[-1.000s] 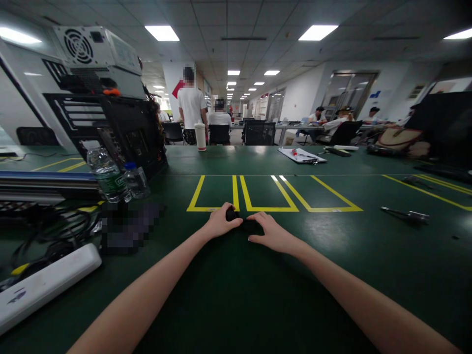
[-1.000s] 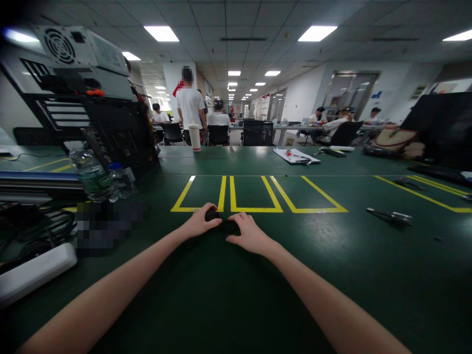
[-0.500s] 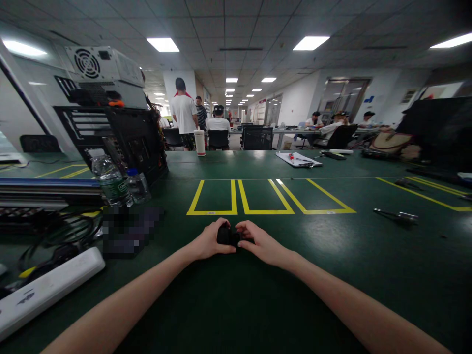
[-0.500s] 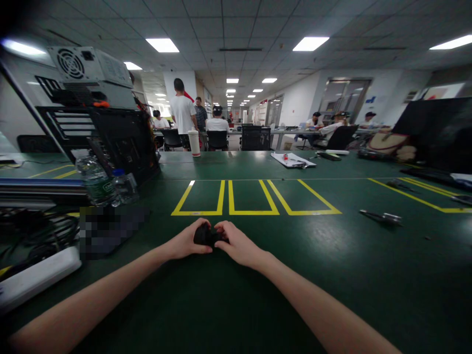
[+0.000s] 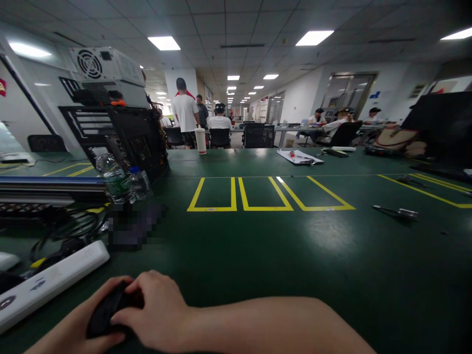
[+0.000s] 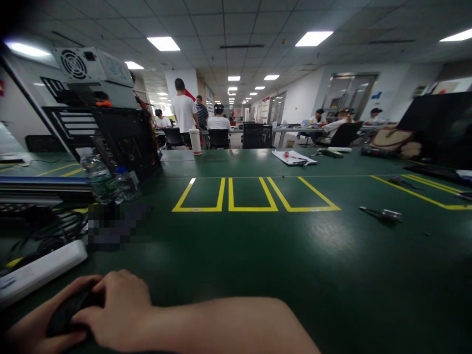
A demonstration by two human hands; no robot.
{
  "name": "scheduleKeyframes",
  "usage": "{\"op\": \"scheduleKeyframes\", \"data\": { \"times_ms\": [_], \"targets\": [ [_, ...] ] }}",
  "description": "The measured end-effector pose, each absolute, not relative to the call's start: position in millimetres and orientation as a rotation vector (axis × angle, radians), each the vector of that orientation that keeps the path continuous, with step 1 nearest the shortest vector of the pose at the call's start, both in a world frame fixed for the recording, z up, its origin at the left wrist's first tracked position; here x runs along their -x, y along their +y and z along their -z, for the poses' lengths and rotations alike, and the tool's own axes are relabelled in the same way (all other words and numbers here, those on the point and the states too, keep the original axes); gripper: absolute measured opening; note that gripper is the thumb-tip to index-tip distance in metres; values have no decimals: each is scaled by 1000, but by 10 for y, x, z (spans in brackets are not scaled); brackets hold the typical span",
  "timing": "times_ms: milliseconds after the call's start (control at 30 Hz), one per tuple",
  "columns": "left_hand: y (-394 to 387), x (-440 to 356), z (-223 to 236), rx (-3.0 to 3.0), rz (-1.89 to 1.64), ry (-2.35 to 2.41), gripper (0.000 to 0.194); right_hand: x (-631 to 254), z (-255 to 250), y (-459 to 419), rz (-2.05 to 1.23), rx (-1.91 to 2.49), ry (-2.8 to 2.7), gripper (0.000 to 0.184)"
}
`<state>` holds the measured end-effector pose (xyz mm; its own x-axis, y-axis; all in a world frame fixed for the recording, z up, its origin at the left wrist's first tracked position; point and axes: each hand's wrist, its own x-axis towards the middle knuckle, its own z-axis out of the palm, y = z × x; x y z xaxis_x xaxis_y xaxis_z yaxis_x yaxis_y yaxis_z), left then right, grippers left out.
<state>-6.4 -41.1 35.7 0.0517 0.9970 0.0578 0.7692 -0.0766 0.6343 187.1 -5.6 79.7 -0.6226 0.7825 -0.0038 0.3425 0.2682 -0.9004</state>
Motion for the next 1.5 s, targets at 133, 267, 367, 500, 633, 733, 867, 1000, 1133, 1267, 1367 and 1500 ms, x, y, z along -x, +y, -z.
{"op": "scheduleKeyframes", "data": {
  "times_ms": [133,267,367,500,633,733,867,1000,1133,1267,1367,1500],
  "targets": [
    [-580,613,-215,-1985,-773,1785,67,-1478,-862,-88,-1280,877,-2278,48],
    [-644,657,-243,-2028,-751,1928,60,-1397,-894,-49,-1323,873,-2348,53],
    [-569,327,-434,-2034,-738,1819,52,-1561,-892,-3,-1288,915,-2287,49],
    [-210,-365,-751,-2046,-698,1601,47,-2045,-846,224,-1192,1003,-2149,37],
    [462,-1096,-856,-2217,-685,1253,48,-2768,-827,716,-1334,1078,-1980,32],
    [995,-1634,-820,-2371,-759,1114,56,-3349,-848,1091,-1278,1121,-1825,30],
    [1418,-2153,-766,-2574,-851,970,62,-3882,-813,1334,-1242,1051,-1685,30],
    [1453,-2257,-751,-2690,-869,936,65,-4002,-693,1287,-1168,942,-1685,26],
    [1361,-2186,-756,-2742,-820,953,56,-3946,-640,1188,-1223,882,-1645,21],
    [1322,-2166,-756,-2723,-811,972,65,-3929,-670,1187,-1264,886,-1598,17],
    [1308,-2161,-765,-2712,-809,959,73,-3951,-679,1213,-1284,902,-1631,25],
    [1292,-2131,-782,-2731,-786,900,70,-3977,-673,1191,-1266,902,-1745,26]
  ]
}}
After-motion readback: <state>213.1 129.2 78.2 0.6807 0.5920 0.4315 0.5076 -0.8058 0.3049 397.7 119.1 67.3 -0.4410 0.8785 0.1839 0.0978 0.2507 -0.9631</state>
